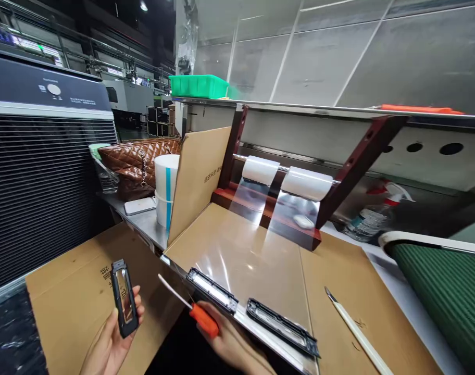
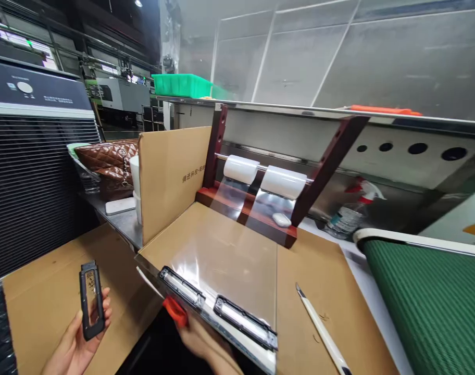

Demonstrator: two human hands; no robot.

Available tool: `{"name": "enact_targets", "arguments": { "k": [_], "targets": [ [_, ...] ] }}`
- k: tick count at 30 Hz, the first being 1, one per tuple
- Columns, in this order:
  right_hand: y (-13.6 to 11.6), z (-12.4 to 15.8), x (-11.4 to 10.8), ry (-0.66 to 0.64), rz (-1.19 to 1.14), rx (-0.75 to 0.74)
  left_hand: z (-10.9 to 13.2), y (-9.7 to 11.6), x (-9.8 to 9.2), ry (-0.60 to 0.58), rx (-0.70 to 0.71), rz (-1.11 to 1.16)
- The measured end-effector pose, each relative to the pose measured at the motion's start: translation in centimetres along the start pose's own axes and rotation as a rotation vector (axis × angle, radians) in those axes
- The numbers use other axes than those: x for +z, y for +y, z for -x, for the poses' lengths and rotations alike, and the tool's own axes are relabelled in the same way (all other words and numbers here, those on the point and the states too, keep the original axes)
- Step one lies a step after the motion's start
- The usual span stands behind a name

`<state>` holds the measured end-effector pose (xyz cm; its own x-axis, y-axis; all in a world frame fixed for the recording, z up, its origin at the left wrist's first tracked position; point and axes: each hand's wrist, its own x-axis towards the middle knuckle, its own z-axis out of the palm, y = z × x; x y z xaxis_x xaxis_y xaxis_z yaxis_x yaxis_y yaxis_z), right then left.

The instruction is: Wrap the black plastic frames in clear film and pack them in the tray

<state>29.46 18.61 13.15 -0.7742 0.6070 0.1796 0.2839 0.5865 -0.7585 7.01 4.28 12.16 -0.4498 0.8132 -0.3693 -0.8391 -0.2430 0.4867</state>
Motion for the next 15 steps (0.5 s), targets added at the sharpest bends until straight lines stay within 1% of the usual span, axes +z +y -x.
{"name": "enact_targets", "arguments": {
  "k": [1, 3, 7, 12, 15],
  "targets": [
    [-0.5, 0.2, -0.2, -0.05, -0.024, -0.012, -0.6, 0.5, -0.3, 0.008, 0.021, 0.024],
    [-1.6, 0.5, -0.5, -0.098, -0.012, -0.059, -1.7, 1.3, -0.8, 0.016, 0.057, 0.052],
    [-3.0, 0.4, -0.9, -0.158, 0.126, -0.076, -2.9, 1.9, -1.0, -0.005, 0.072, 0.053],
    [-2.3, 0.4, -0.8, -0.227, 0.21, -0.058, -3.6, 1.9, -1.2, -0.033, 0.085, 0.031],
    [-1.7, 0.6, -0.6, -0.243, 0.274, -0.07, -4.1, 1.6, -1.3, -0.033, 0.091, 0.017]
  ]
}}
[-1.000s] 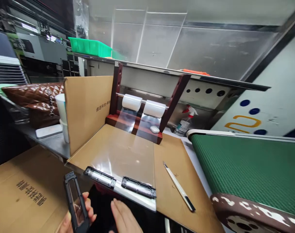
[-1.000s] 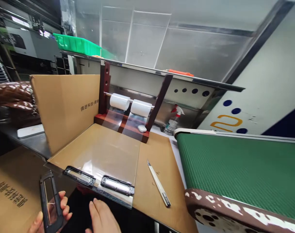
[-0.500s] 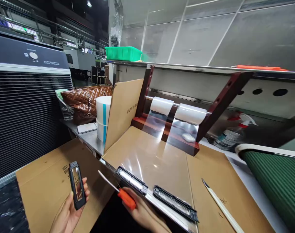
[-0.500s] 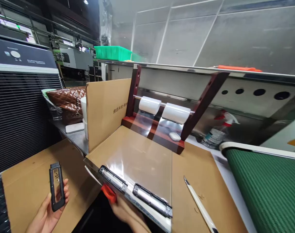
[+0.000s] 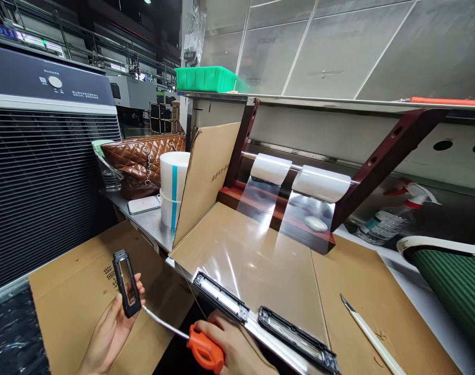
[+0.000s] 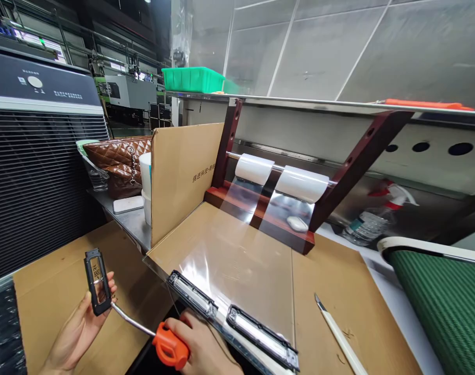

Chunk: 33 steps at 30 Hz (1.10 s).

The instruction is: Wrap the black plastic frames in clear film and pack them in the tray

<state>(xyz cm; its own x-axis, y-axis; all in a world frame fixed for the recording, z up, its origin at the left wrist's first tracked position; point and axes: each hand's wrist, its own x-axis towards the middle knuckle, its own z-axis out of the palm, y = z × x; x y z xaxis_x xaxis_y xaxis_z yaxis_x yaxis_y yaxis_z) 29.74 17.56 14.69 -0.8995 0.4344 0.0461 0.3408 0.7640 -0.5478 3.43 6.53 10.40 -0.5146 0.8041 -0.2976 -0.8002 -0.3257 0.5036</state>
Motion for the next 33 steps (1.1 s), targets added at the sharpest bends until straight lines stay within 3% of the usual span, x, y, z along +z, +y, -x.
{"name": "enact_targets", "arguments": {
  "k": [11, 24, 33],
  "targets": [
    [-0.4, -0.5, 0.1, 0.006, 0.109, 0.047, -1.0, -1.3, -1.4, 0.012, -0.021, -0.049],
    [-0.2, -0.6, 0.7, 0.048, 0.016, 0.025, 0.2, -2.6, -2.8, 0.03, -0.069, -0.117],
    [-0.6, -0.6, 0.4, 0.087, 0.047, 0.036, 0.8, -2.6, -4.5, -0.038, -0.195, -0.122]
  ]
}}
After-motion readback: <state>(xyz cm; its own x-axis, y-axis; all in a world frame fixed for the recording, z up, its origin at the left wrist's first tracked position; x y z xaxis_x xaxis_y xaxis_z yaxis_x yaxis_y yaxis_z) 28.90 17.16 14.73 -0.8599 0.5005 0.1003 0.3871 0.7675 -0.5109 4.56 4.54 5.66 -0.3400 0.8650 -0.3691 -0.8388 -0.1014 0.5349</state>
